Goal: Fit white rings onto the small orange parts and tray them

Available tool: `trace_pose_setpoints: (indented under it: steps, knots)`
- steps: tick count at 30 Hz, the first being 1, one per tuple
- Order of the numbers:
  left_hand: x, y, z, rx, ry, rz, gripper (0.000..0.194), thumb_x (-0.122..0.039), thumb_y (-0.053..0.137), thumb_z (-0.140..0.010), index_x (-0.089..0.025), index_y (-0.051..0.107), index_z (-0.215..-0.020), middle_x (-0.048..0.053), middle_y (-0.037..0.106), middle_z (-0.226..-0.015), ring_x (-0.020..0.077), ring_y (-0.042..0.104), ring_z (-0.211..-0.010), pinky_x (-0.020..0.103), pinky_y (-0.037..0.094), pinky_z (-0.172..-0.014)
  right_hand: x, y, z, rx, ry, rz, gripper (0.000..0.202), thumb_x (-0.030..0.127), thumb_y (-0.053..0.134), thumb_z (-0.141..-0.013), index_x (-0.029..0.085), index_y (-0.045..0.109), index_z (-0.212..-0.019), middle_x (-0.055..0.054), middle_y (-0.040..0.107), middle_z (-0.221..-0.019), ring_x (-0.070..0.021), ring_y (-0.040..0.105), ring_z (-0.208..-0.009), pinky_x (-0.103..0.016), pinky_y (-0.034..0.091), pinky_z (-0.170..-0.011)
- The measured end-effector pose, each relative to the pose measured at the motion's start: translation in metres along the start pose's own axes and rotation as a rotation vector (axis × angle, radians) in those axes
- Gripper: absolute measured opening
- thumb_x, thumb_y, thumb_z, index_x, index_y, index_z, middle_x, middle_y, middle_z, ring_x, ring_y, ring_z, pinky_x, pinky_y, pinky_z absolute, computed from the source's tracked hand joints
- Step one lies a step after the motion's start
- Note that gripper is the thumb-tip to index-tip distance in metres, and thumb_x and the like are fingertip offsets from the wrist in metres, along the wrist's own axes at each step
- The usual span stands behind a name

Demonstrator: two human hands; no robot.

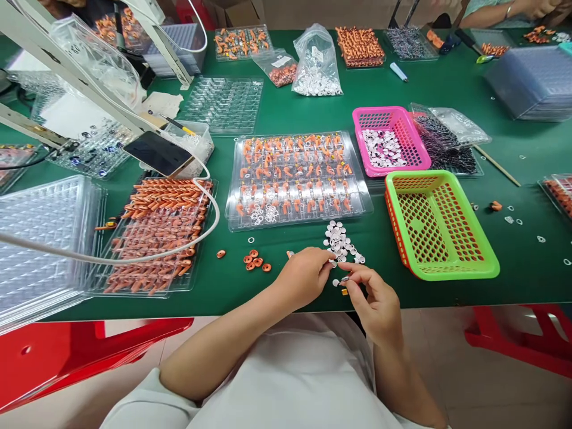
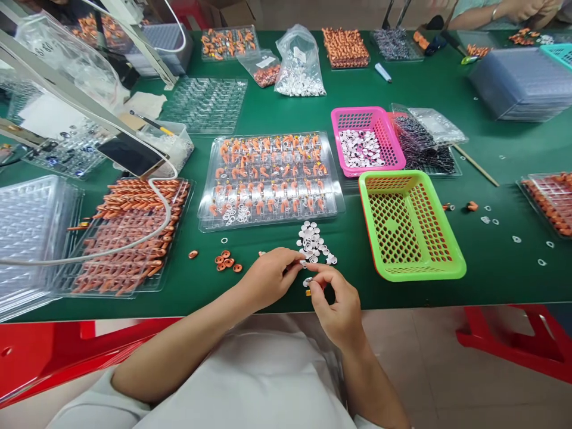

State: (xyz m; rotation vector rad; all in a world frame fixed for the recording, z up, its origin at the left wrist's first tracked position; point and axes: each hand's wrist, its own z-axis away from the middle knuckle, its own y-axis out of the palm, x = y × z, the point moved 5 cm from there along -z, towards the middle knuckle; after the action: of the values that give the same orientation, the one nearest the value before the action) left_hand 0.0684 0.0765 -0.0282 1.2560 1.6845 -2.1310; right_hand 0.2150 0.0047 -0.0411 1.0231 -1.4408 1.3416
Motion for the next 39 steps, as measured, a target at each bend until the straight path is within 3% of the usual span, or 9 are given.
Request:
trace_pose_setpoints:
  steps: [4, 9, 15, 19, 22, 25, 31, 39]
  knots:
    - [0.000, -0.005, 0.000, -0.062, -0.058, 0.234, 0.019, -0.017, 0.053, -0.088, -0.019, 0.070, -0.098, 0.006, 0.075, -0.090, 0.0190, 0.069, -0.081, 0.030, 0.054, -0.072, 0.007, 0.007, 0.003, 0.019, -0.035, -0.017, 0.006, 0.023, 0.053, -0.093, 0.023, 0.057, -0.088, -0.010, 0.067, -0.121, -0.0227, 0.066, -0.102, -0.037, 0.056, -0.083]
    - [0.007, -0.009, 0.004, -0.019, -0.235, 0.593, 0.018, -0.018, 0.056, -0.085, -0.017, 0.071, -0.097, 0.005, 0.076, -0.091, 0.0169, 0.070, -0.080, 0.027, 0.057, -0.072, 0.021, 0.014, 0.002, 0.055, -0.145, 0.033, 0.008, 0.017, 0.051, -0.092, 0.024, 0.056, -0.090, -0.008, 0.067, -0.123, -0.0219, 0.066, -0.104, -0.036, 0.053, -0.087]
    - [0.013, -0.015, 0.014, 0.029, -0.250, 0.690, 0.019, -0.020, 0.060, -0.083, -0.017, 0.069, -0.100, 0.006, 0.075, -0.094, 0.0171, 0.069, -0.081, 0.029, 0.057, -0.073, 0.028, 0.020, -0.002, 0.077, -0.180, 0.106, 0.011, 0.014, 0.053, -0.091, 0.025, 0.056, -0.090, -0.006, 0.068, -0.117, -0.0221, 0.066, -0.105, -0.037, 0.052, -0.089]
    - [0.017, -0.023, 0.022, 0.126, -0.276, 0.800, 0.016, -0.023, 0.065, -0.082, -0.016, 0.069, -0.096, 0.005, 0.073, -0.087, 0.0161, 0.068, -0.078, 0.027, 0.056, -0.071, 0.034, 0.022, -0.005, 0.165, -0.193, 0.043, 0.011, 0.014, 0.053, -0.091, 0.024, 0.055, -0.089, -0.006, 0.069, -0.112, -0.0213, 0.066, -0.100, -0.036, 0.052, -0.085]
    - [0.020, -0.028, 0.029, 0.192, -0.286, 0.865, 0.012, -0.024, 0.068, -0.081, -0.016, 0.069, -0.090, 0.003, 0.070, -0.079, 0.0140, 0.065, -0.072, 0.026, 0.054, -0.067, 0.034, 0.024, -0.009, 0.271, -0.120, -0.074, 0.009, 0.017, 0.051, -0.093, 0.023, 0.055, -0.088, -0.007, 0.068, -0.110, -0.0204, 0.065, -0.096, -0.036, 0.052, -0.083]
    - [0.024, -0.030, 0.037, 0.169, -0.283, 0.838, 0.012, -0.026, 0.070, -0.081, -0.017, 0.069, -0.089, 0.002, 0.068, -0.077, 0.0137, 0.063, -0.070, 0.026, 0.053, -0.068, 0.035, 0.023, -0.016, 0.296, -0.058, -0.102, 0.009, 0.021, 0.050, -0.095, 0.023, 0.054, -0.087, -0.006, 0.065, -0.105, -0.0203, 0.062, -0.095, -0.036, 0.050, -0.084]
    - [0.019, -0.035, 0.045, 0.021, -0.172, 0.642, 0.013, -0.026, 0.071, -0.082, -0.017, 0.072, -0.091, 0.003, 0.071, -0.083, 0.0133, 0.063, -0.072, 0.024, 0.052, -0.069, 0.046, 0.029, -0.028, 0.317, -0.099, 0.052, 0.012, 0.022, 0.049, -0.095, 0.021, 0.054, -0.084, -0.006, 0.056, -0.105, -0.0198, 0.055, -0.101, -0.034, 0.043, -0.088]
    - [0.011, -0.042, 0.044, -0.067, -0.054, 0.534, 0.010, -0.019, 0.070, -0.083, -0.017, 0.074, -0.092, 0.002, 0.076, -0.081, 0.0128, 0.068, -0.071, 0.020, 0.051, -0.066, 0.050, 0.036, -0.029, 0.357, -0.108, 0.093, 0.013, 0.017, 0.049, -0.093, 0.021, 0.054, -0.082, -0.005, 0.054, -0.102, -0.0191, 0.055, -0.101, -0.031, 0.042, -0.087]
